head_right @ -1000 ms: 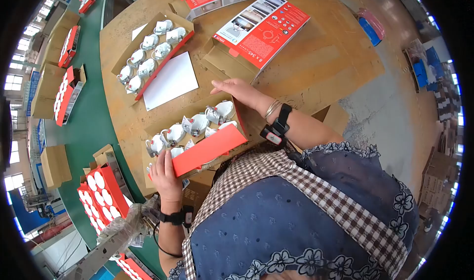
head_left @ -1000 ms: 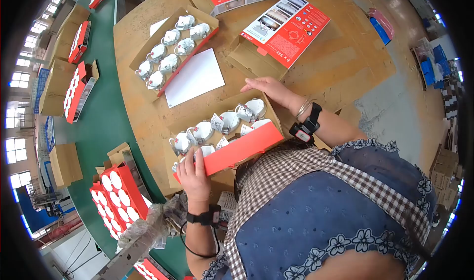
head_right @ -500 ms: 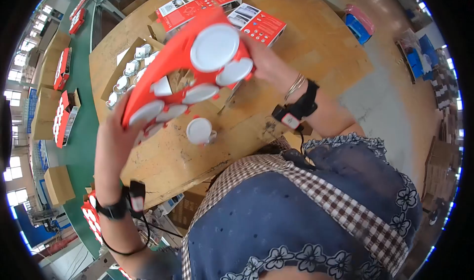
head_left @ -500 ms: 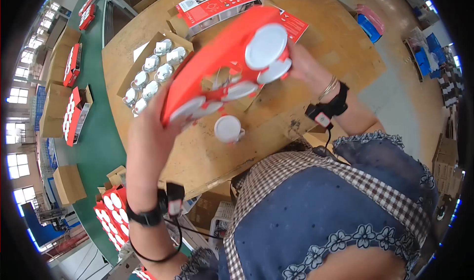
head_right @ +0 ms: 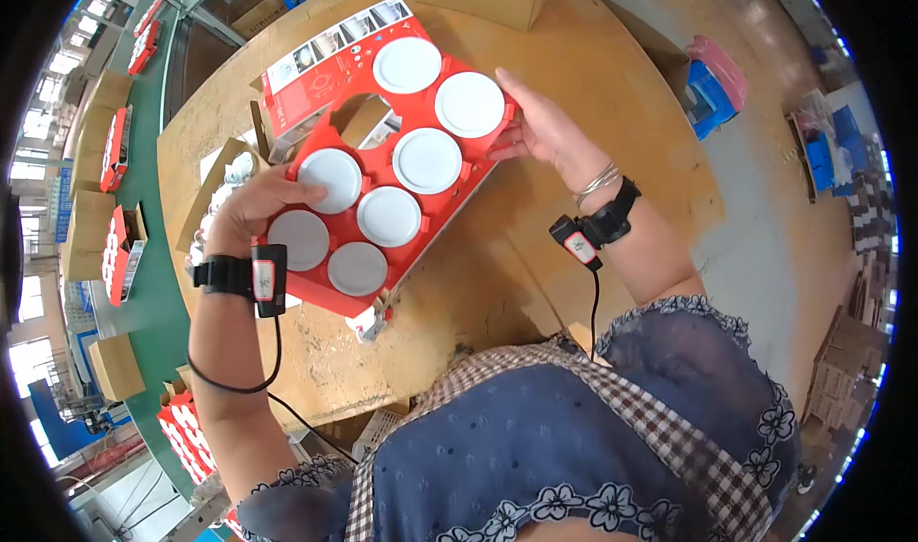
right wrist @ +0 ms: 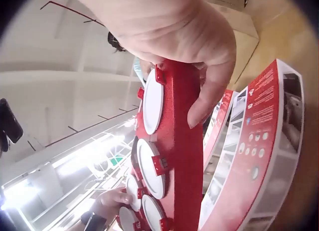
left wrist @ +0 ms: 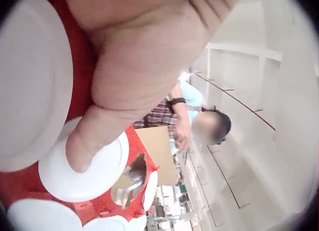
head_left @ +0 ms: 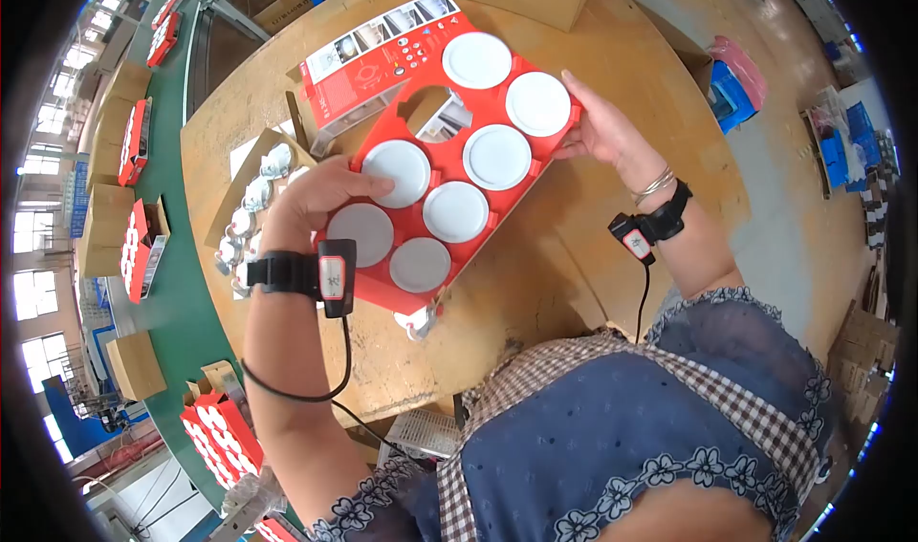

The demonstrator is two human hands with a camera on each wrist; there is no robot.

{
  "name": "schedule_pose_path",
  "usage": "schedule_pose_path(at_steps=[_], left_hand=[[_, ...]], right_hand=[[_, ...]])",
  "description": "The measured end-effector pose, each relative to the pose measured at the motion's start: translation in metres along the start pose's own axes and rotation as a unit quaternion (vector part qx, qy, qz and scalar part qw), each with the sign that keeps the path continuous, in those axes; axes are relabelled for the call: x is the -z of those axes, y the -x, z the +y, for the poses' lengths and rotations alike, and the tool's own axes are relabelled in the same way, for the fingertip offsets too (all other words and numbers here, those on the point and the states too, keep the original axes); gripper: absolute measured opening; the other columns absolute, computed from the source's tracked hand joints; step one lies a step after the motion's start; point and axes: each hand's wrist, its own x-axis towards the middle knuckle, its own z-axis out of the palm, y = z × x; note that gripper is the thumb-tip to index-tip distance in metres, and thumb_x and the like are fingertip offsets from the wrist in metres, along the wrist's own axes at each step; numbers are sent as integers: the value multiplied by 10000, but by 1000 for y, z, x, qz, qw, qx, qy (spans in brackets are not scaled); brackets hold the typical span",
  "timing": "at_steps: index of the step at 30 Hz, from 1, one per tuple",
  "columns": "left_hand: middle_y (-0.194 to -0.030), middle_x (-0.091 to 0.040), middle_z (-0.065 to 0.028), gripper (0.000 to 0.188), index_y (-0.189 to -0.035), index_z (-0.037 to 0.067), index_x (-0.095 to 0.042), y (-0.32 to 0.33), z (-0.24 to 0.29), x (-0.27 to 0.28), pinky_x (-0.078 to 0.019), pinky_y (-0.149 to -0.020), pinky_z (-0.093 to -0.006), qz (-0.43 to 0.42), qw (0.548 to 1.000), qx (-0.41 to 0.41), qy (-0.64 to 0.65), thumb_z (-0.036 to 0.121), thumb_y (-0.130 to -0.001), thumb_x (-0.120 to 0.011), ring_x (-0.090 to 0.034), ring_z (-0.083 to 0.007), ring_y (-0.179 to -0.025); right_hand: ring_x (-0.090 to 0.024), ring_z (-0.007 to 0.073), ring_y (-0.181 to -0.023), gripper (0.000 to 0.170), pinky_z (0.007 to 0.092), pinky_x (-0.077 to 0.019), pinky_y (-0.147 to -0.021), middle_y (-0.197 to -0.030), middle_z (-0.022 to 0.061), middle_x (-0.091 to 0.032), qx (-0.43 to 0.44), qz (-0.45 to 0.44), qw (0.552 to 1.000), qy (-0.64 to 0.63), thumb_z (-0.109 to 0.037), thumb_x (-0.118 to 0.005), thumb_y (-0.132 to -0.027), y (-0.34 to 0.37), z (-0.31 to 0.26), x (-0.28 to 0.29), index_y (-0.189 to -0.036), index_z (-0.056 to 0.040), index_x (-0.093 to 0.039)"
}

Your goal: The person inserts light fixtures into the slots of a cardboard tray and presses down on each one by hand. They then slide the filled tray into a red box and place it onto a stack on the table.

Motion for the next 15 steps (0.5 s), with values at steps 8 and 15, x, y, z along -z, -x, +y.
schedule_pose_path(at_steps=[8,15], left_hand=[[-1117,-724,-118,530,-1247,-38,-657,-18,-10,-5,-538,-841,-338,96,970,-22,-224,319,-881,-798,-674,-172,-962],[-1133,-715,-225,493,-1204,-12,-695,-25,-23,-32,-530,-899,-439,232,857,-201,-414,373,-900,-747,-676,-407,-1029]], right_hand=[[-742,260,-951,660,411,-638,-792,-1177,142,-709,52,83,995,2,-613,-511,-1013,-1,13,-9,-1315,-33,-604],[-745,240,-838,674,378,-632,-739,-1071,127,-727,78,136,984,79,-625,-503,-1012,6,33,4,-1265,-11,-618]])
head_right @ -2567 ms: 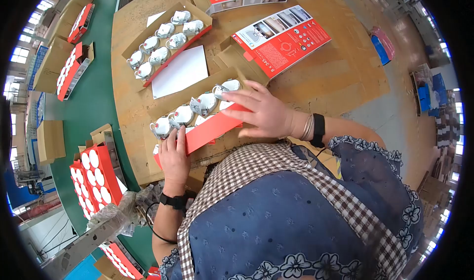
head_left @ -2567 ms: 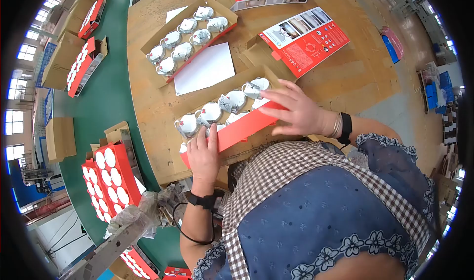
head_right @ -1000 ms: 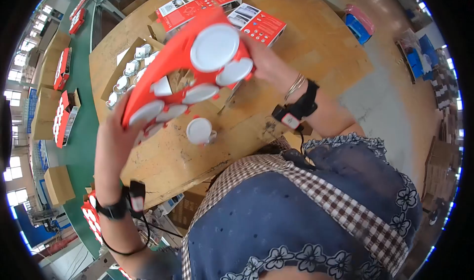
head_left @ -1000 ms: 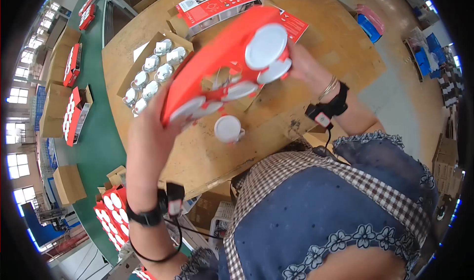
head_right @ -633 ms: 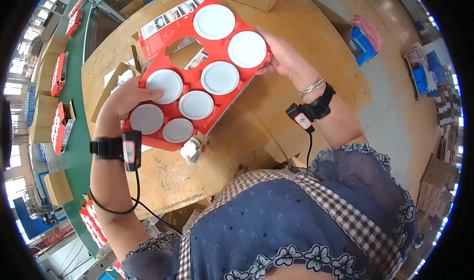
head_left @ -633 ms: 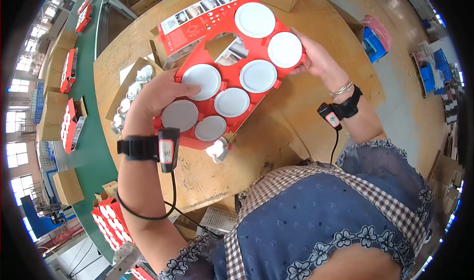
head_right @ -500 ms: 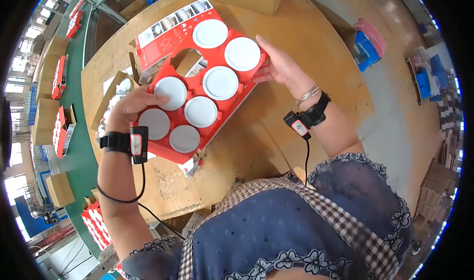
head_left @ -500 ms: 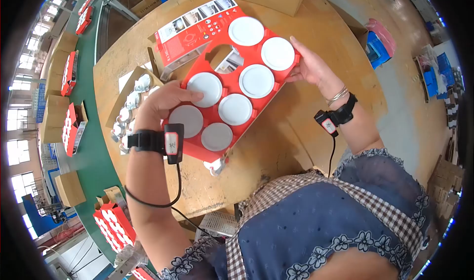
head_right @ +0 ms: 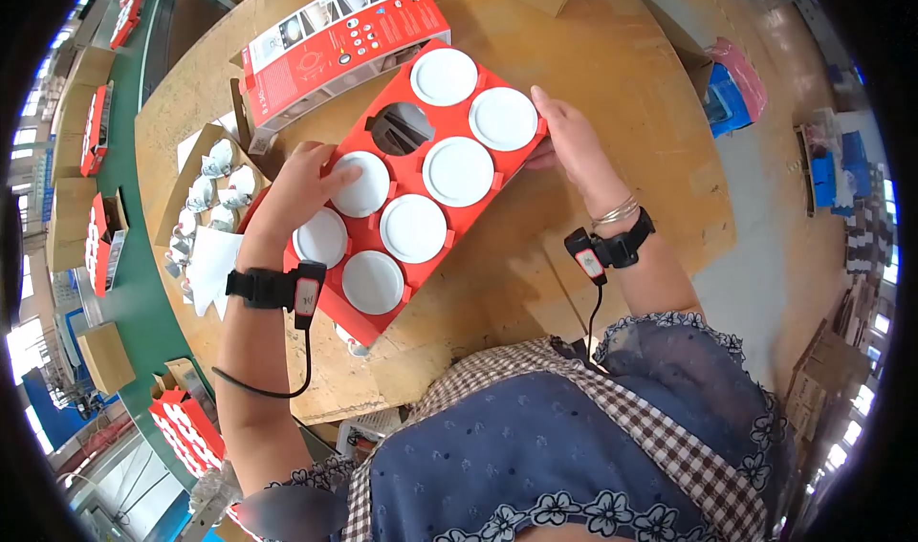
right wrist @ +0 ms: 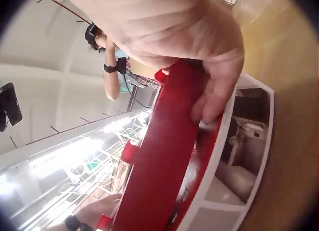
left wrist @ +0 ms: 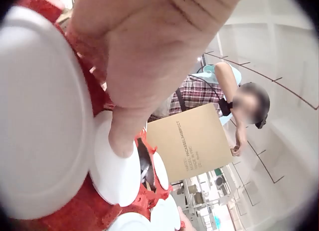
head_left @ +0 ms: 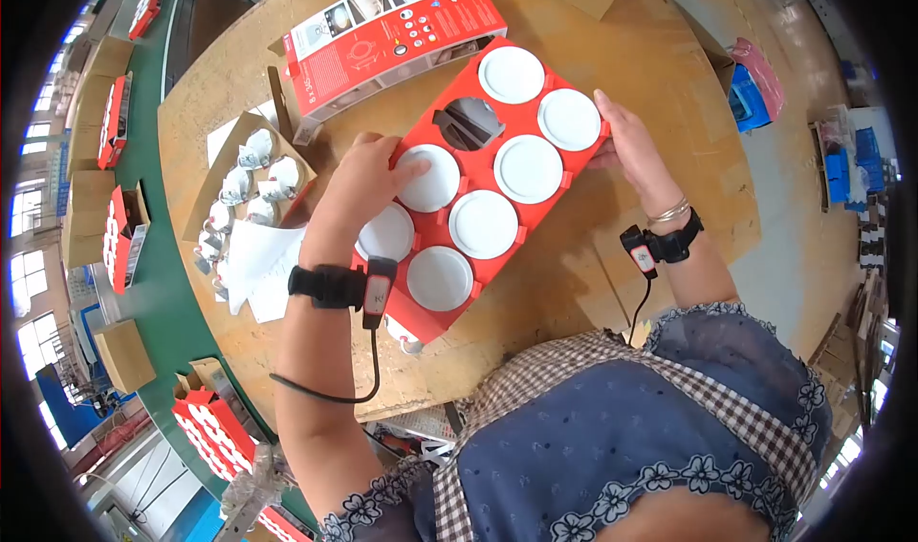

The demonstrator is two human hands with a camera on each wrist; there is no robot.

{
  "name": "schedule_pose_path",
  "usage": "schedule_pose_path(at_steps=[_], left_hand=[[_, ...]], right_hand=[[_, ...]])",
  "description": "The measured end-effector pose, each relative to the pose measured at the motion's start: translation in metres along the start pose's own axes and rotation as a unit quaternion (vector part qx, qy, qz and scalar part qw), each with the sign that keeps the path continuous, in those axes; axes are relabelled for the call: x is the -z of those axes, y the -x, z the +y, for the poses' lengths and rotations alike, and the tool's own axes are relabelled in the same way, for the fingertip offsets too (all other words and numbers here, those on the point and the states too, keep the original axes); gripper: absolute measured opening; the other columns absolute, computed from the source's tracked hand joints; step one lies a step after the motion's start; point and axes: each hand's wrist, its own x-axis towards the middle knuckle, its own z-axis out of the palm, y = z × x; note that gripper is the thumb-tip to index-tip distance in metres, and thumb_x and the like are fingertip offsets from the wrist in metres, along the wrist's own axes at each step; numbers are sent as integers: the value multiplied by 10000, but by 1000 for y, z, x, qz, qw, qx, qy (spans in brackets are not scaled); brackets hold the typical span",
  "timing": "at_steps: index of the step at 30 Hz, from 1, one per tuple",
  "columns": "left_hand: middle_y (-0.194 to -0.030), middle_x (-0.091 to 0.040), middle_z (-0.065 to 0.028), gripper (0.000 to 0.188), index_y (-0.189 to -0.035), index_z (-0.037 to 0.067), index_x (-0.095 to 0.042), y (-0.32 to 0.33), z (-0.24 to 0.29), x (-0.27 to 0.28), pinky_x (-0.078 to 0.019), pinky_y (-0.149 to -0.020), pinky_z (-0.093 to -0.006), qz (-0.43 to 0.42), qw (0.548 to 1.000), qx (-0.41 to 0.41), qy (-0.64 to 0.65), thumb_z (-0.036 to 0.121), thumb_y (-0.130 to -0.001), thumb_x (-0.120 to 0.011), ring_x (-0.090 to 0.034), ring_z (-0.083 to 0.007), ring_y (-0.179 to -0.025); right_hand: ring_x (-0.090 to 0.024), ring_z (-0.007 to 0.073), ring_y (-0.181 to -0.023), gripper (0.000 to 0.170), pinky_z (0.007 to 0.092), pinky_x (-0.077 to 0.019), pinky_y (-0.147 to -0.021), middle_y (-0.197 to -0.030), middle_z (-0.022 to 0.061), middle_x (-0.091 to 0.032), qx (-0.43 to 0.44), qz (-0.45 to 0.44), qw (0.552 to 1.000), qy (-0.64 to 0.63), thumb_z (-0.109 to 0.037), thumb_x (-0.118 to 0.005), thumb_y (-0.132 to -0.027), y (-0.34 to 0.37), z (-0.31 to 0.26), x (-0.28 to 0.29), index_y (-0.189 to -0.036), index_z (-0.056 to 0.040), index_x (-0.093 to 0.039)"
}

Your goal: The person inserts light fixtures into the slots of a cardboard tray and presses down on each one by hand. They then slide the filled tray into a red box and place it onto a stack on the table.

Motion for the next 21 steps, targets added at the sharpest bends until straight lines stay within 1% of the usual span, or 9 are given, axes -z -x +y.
schedule_pose_path(at_steps=[2,4,6,10,12,14,16,18,21], left_hand=[[-1162,-708,-217,485,-1219,-4,-694,-4,2,-5,-527,-919,-429,-66,993,71,70,370,-914,-735,-675,-396,-1041],[-1153,-715,-209,466,-1212,-3,-696,5,-24,-21,-534,-913,-418,1,994,50,100,350,-912,-747,-687,-371,-1028],[-1122,-733,-197,379,-1203,-10,-697,23,-34,-20,-545,-892,-380,192,971,8,141,263,-943,-731,-711,-296,-1003],[-983,-720,-57,206,-1111,-23,-721,133,-40,-25,-528,-800,-287,420,891,79,151,145,-1023,-641,-646,-129,-846],[-935,-713,-51,157,-1063,-10,-725,199,-56,-69,-525,-813,-286,446,867,201,98,122,-1004,-663,-646,-129,-872],[-962,-715,-110,169,-1115,7,-719,241,-45,-97,-553,-823,-319,351,911,216,21,56,-958,-680,-692,-191,-899],[-1108,-695,-100,263,-1228,2,-671,243,-35,-140,-534,-871,-319,308,927,178,115,71,-975,-676,-665,-181,-989],[-1221,-668,-108,343,-1321,12,-625,235,-35,-162,-532,-914,-339,278,942,169,79,72,-985,-662,-660,-197,-1055],[-1279,-642,-162,423,-1412,-3,-545,205,-51,-169,-524,-964,-367,326,878,217,276,207,-1050,-597,-650,-229,-1117]], right_hand=[[-727,216,-721,670,345,-611,-678,-895,110,-733,-1,10,998,64,-644,-497,-1005,-7,10,3,-1161,-14,-662],[-708,202,-674,673,331,-594,-648,-819,101,-717,-6,1,993,114,-657,-493,-1001,-15,15,6,-1115,-19,-676],[-689,188,-628,679,317,-577,-618,-743,92,-700,-13,-15,985,171,-669,-489,-997,-25,24,9,-1068,-24,-690],[-628,155,-578,666,296,-532,-567,-700,69,-661,-19,-31,983,183,-677,-482,-998,-45,66,15,-994,-42,-685],[-597,142,-559,674,284,-504,-538,-670,40,-610,29,-14,985,168,-706,-482,-987,-54,84,20,-967,-58,-668],[-582,134,-561,668,274,-488,-543,-677,31,-601,26,-13,989,147,-702,-484,-988,-55,77,15,-960,-59,-664],[-575,132,-557,648,274,-479,-543,-672,34,-602,64,12,984,169,-683,-482,-997,-63,84,17,-946,-62,-661],[-577,133,-563,640,282,-483,-545,-676,41,-615,48,8,983,179,-659,-490,-1004,-81,98,27,-961,-47,-669],[-581,142,-567,638,294,-489,-548,-680,54,-631,27,6,980,196,-637,-490,-1013,-100,105,33,-973,-29,-680]])
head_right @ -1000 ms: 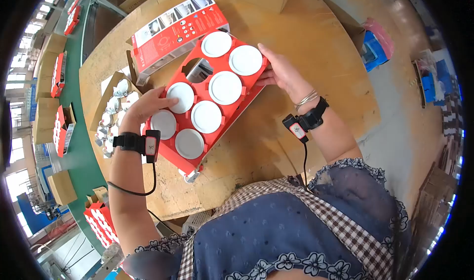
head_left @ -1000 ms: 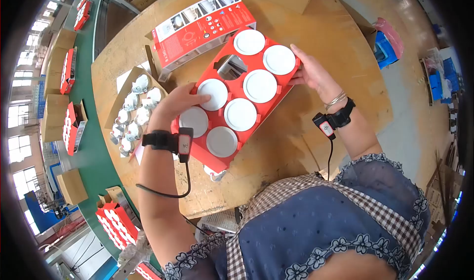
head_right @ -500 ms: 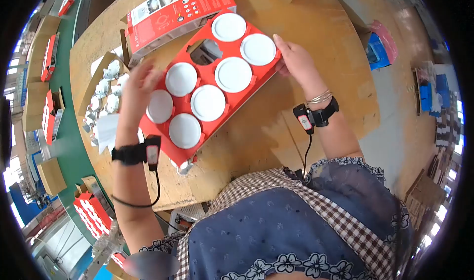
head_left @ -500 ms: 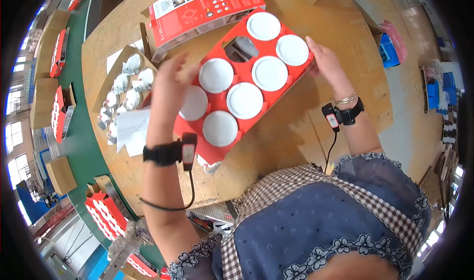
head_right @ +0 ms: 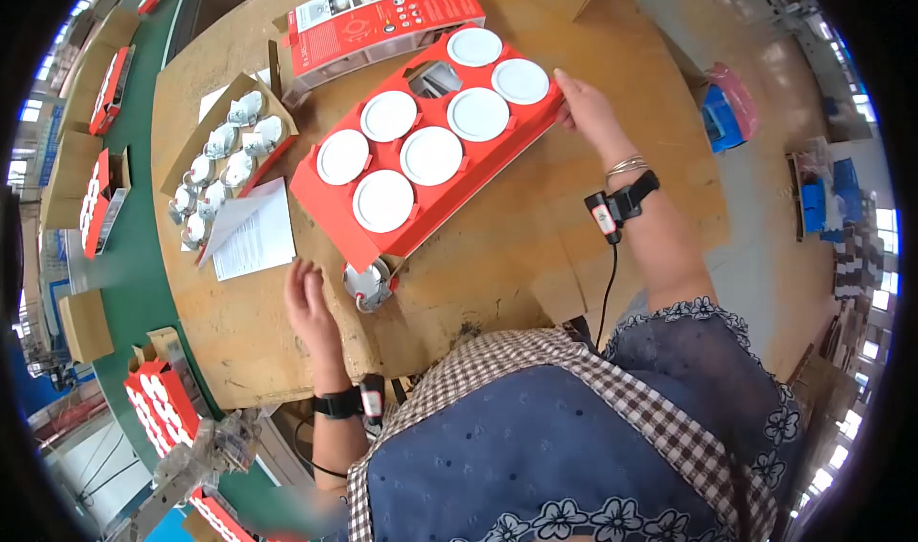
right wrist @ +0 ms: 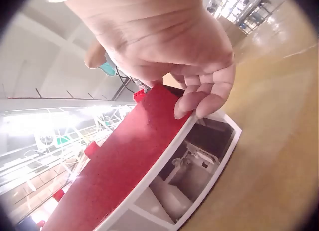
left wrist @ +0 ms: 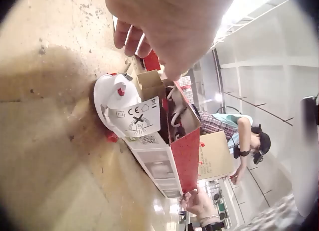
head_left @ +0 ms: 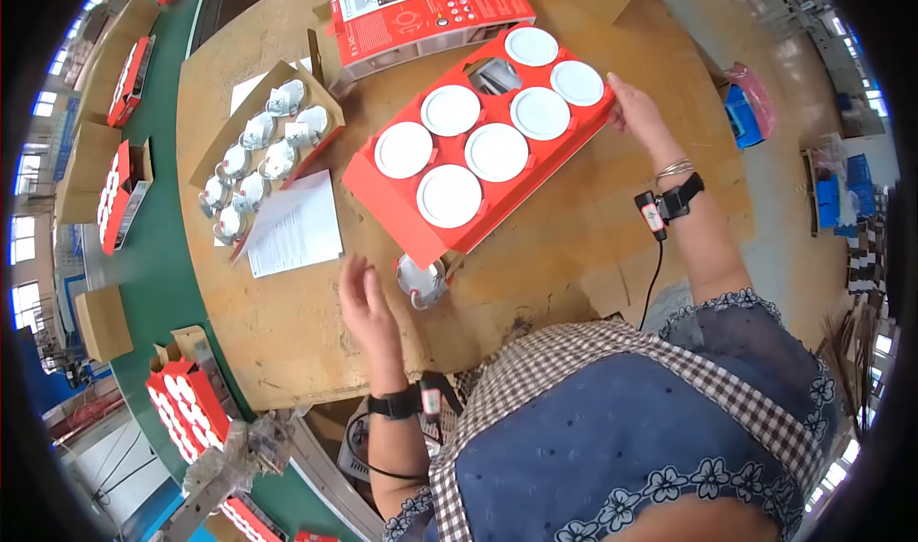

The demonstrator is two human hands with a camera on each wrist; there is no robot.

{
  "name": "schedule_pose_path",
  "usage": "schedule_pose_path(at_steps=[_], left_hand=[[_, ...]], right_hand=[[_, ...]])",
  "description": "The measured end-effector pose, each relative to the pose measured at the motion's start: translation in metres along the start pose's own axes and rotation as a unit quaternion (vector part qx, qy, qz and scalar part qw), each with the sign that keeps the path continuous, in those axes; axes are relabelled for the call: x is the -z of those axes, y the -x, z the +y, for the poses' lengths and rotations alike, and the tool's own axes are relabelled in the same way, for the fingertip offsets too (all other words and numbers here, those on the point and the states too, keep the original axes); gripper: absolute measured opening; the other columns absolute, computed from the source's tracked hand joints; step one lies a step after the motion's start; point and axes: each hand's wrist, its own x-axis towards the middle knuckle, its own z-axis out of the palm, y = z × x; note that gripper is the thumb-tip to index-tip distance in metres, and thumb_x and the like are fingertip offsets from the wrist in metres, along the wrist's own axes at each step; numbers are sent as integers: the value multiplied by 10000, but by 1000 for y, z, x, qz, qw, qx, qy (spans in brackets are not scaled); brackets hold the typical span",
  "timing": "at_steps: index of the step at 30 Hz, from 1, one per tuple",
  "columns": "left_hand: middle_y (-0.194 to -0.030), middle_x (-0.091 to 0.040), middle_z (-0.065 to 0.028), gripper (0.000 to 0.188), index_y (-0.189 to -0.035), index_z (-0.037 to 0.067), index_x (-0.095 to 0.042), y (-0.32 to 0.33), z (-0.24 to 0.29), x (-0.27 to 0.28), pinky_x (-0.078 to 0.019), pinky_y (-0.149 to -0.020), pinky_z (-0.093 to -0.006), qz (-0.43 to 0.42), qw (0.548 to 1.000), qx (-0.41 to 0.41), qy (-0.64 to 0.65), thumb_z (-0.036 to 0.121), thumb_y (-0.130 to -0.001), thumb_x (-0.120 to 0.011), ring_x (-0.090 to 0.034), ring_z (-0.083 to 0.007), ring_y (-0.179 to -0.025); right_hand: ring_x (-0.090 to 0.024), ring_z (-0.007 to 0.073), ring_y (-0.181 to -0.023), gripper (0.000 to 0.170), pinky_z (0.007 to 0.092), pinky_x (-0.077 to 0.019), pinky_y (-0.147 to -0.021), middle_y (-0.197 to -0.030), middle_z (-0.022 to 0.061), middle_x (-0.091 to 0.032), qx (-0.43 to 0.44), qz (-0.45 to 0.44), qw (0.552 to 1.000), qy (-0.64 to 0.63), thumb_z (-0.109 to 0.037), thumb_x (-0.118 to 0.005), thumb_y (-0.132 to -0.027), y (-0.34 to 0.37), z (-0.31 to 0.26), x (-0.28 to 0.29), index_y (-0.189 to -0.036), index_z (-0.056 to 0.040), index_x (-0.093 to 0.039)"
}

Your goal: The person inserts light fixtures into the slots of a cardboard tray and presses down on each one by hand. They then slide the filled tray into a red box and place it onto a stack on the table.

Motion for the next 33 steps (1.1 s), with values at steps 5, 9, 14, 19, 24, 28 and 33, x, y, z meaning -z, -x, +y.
schedule_pose_path(at_steps=[5,9,14,19,24,28,33], left_hand=[[-1237,-651,-135,589,-1519,18,-421,-71,48,-27,-519,-942,-341,-46,958,131,250,402,-1081,-517,-654,-188,-1076],[-1318,-612,-174,709,-1525,-60,-358,-101,66,-44,-520,-973,-349,-91,947,186,247,352,-1020,-636,-635,-247,-1154],[-1301,-604,-129,771,-1527,-4,-338,-103,52,-76,-544,-836,-303,-67,946,211,238,165,-911,-768,-649,-190,-1095],[-1222,-659,-96,664,-1494,55,-396,-99,72,-70,-592,-736,-312,-32,922,242,300,53,-920,-729,-712,-181,-988],[-1214,-666,-90,626,-1502,71,-405,-97,82,-66,-594,-730,-288,-55,919,202,335,4,-945,-683,-716,-156,-976],[-1247,-660,-98,649,-1527,75,-383,-95,80,-59,-598,-751,-292,-66,926,190,320,1,-953,-676,-715,-157,-996],[-1317,-633,-155,746,-1592,74,-298,-88,87,-53,-584,-843,-296,-79,945,158,274,0,-954,-677,-681,-185,-1099]], right_hand=[[-592,160,-580,685,310,-501,-560,-670,66,-615,-12,-6,1000,-4,-681,-492,-988,0,5,-5,-939,-23,-680],[-593,163,-594,713,308,-505,-574,-670,62,-602,1,13,1000,-5,-709,-505,-967,8,-3,-7,-923,-18,-675],[-579,159,-597,698,310,-510,-596,-670,51,-588,-4,4,1000,-3,-695,-503,-979,20,-9,-9,-885,-22,-663],[-574,138,-594,689,281,-488,-573,-678,32,-586,-12,-20,1000,-18,-702,-490,-986,22,-10,-10,-880,-44,-662],[-583,149,-618,652,311,-513,-597,-712,53,-610,-31,-42,997,-61,-665,-516,-994,26,-10,-9,-903,-36,-664],[-624,149,-699,637,313,-539,-643,-797,53,-644,-63,-59,987,-134,-669,-509,-997,35,-11,-9,-980,-51,-664],[-688,184,-861,602,347,-586,-775,-956,87,-698,-67,-105,975,-186,-602,-474,-1042,50,-19,-6,-1212,-45,-627]])
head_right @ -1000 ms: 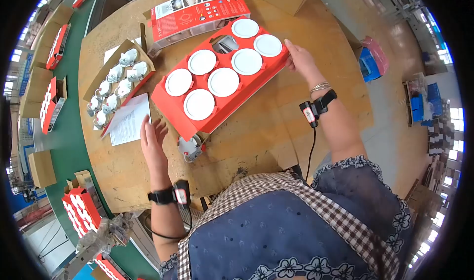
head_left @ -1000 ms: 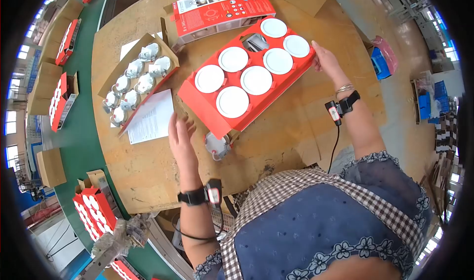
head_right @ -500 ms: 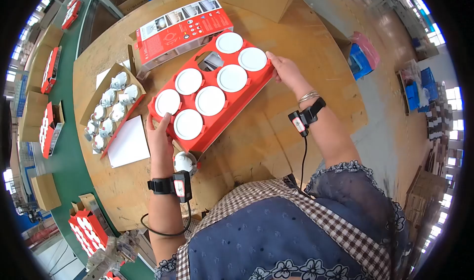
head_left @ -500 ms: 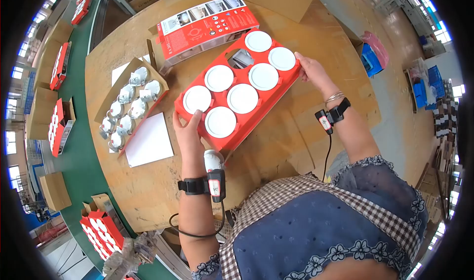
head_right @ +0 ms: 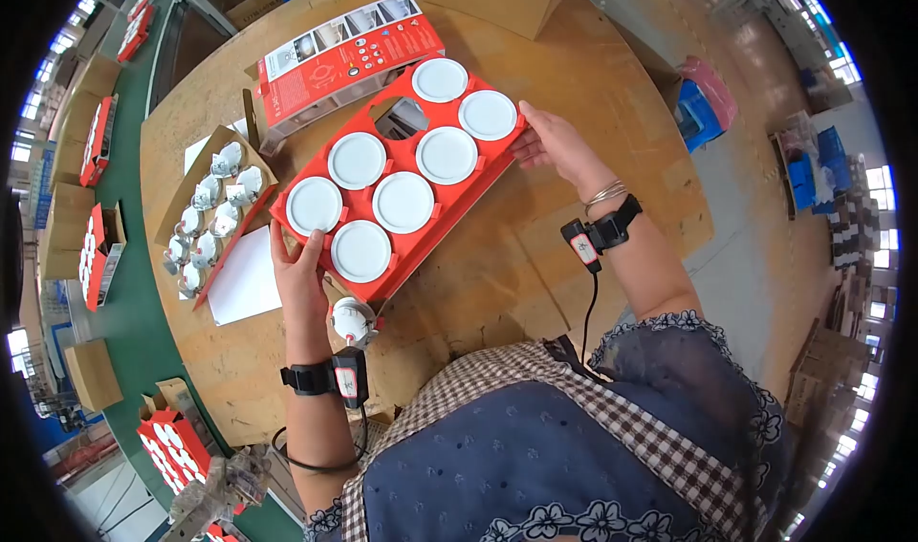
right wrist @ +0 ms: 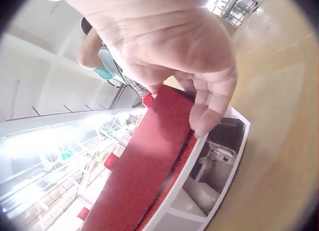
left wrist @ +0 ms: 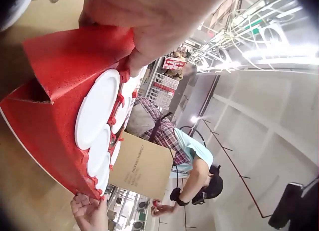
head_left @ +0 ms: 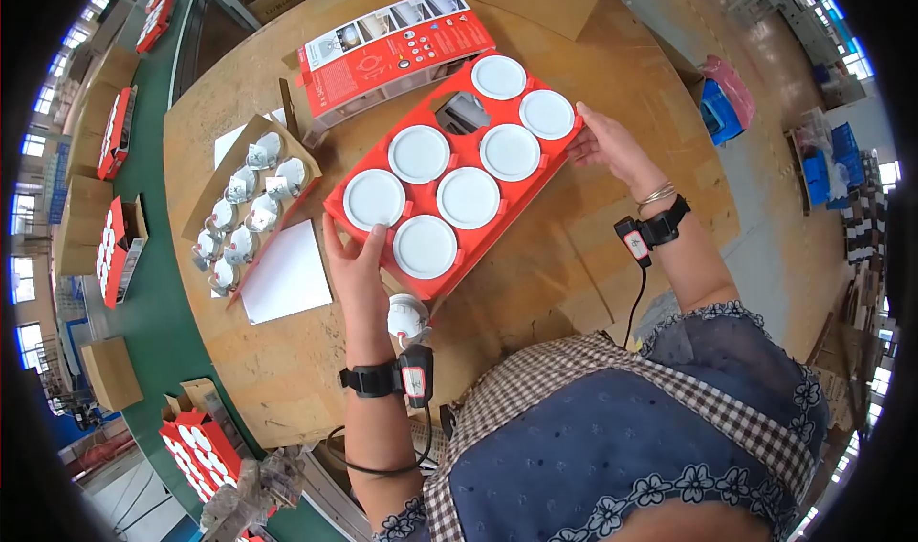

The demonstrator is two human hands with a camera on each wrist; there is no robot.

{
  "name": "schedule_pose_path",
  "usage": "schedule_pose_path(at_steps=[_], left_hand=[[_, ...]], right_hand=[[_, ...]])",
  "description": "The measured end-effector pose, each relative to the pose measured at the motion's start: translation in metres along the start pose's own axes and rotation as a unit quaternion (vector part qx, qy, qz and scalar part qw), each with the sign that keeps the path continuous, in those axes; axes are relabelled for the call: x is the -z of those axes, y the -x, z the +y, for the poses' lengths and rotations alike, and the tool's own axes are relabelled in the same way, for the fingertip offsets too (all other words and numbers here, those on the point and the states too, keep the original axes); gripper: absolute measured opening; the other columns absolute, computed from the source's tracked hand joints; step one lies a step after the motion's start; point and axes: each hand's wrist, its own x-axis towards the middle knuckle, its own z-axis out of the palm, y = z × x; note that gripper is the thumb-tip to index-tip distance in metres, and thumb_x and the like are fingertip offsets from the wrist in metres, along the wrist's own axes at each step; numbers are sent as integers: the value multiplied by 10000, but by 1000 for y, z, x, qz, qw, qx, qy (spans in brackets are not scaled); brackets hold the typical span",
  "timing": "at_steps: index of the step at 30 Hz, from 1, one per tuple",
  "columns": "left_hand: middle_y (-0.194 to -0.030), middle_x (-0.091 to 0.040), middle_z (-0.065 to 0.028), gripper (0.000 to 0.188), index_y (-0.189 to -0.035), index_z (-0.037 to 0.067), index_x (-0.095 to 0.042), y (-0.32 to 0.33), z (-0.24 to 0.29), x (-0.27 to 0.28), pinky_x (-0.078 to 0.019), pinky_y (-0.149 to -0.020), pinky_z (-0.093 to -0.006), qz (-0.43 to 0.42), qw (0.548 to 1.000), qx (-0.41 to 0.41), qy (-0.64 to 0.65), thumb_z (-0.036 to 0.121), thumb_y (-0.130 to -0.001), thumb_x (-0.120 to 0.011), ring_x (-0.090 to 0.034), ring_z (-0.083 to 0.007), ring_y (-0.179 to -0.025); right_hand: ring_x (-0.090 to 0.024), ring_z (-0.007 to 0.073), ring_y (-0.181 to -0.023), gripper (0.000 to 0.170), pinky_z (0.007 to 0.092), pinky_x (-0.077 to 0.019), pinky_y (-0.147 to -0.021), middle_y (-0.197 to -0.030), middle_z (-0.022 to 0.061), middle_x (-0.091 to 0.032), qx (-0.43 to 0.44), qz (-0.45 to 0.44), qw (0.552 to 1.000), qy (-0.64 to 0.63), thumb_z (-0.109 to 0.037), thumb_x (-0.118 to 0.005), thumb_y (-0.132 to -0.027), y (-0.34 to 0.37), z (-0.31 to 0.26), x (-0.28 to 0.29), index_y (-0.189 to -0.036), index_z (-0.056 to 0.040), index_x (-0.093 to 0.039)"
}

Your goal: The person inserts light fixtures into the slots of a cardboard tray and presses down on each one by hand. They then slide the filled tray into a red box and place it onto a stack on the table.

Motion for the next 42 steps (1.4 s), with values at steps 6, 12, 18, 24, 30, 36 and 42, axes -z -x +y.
schedule_pose_path(at_steps=[6,12,18,24,30,36,42], left_hand=[[-1381,-585,-178,810,-1618,63,-235,1,5,-1,-555,-950,-325,-6,998,-49,-44,-2,-949,-688,-636,-223,-1191],[-1407,-564,-161,817,-1627,98,-212,6,12,0,-553,-965,-326,-26,998,-31,-47,-39,-954,-654,-624,-218,-1206],[-1459,-520,-145,896,-1650,96,-108,21,21,1,-528,-999,-350,-114,991,-26,60,-98,-932,-608,-597,-221,-1233],[-1509,-464,-133,1036,-1657,98,-58,55,42,12,-469,-1100,-408,-142,979,-137,-47,-122,-859,-680,-502,-243,-1360],[-1379,-555,-188,948,-1548,16,-267,96,35,38,-497,-1054,-459,-259,784,-359,-435,-40,-772,-809,-610,-390,-1225],[-1244,-634,-144,515,-1333,302,-616,72,-34,32,-501,-1089,-482,-431,658,-485,-383,127,-855,-693,-638,-319,-1161],[-1302,-627,-112,501,-1376,306,-588,46,-85,52,-427,-1160,-500,-489,525,-512,-473,148,-900,-593,-580,-315,-1294]], right_hand=[[-702,212,-896,536,379,-606,-813,-990,113,-704,-7,-7,998,-56,-525,-470,-1070,-4,5,-4,-1244,-39,-614],[-709,224,-890,431,388,-614,-823,-1006,130,-705,32,-23,996,-85,-400,-446,-1098,-6,15,-8,-1226,-21,-607],[-716,247,-918,392,401,-609,-855,-1036,147,-702,68,-34,990,-122,-358,-465,-1084,-8,29,-7,-1218,-14,-597],[-708,333,-999,725,468,-581,-931,-1194,235,-662,51,-112,979,-164,-610,-379,-1037,11,37,-2,-1412,1,-485],[-695,337,-1064,808,519,-564,-956,-1422,203,-549,-121,-184,924,-313,-742,-371,-998,13,79,-11,-1465,-92,-479],[-716,267,-1007,646,439,-607,-886,-1209,80,-716,-141,-123,895,-405,-602,-536,-1004,15,105,5,-1371,-73,-587],[-561,200,-1308,709,339,-463,-1081,-1485,101,-546,-57,-129,984,-112,-316,-650,-969,8,115,26,-1553,-2,-400]])
